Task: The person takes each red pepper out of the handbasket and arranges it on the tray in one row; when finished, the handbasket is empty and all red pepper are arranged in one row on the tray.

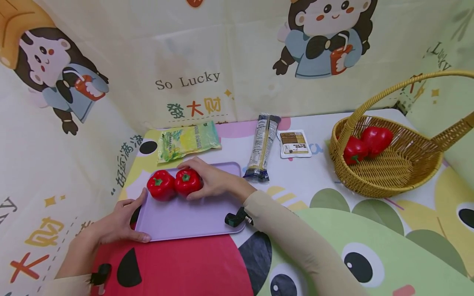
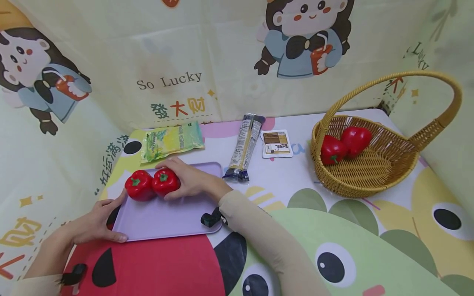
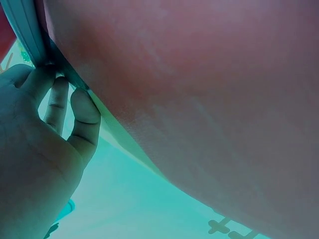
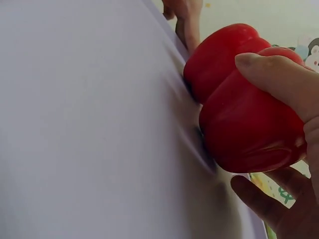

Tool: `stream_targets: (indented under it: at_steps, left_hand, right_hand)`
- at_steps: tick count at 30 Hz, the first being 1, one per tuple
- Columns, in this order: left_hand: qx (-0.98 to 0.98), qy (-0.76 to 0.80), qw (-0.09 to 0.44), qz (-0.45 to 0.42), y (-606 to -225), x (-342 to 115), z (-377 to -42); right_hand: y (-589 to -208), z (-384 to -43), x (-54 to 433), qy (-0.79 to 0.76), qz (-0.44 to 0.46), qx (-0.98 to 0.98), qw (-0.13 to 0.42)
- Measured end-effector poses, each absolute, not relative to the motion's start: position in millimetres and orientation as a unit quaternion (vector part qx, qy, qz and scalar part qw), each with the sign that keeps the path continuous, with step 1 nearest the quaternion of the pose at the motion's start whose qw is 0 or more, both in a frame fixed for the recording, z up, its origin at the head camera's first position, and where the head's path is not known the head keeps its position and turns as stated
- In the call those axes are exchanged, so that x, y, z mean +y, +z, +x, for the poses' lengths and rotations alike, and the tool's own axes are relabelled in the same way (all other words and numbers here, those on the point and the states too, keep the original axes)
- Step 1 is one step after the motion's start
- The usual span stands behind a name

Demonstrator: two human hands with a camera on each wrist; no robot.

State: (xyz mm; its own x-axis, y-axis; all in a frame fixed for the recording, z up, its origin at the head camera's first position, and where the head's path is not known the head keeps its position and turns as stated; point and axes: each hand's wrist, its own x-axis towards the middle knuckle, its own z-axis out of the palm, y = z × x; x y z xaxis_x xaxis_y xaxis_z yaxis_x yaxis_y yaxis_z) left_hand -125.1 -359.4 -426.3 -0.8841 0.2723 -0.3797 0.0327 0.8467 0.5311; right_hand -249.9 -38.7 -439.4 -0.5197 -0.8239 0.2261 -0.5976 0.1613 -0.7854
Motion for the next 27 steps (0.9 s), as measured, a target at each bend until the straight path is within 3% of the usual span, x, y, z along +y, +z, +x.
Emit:
stream_targets:
  at_steps: [27]
  left_hand:
    - [0.939, 0.249, 0.228, 0.069, -426, -357, -126]
  right_hand:
    - [-428, -249, -18, -0.413, -0.459, 0.778, 0.115]
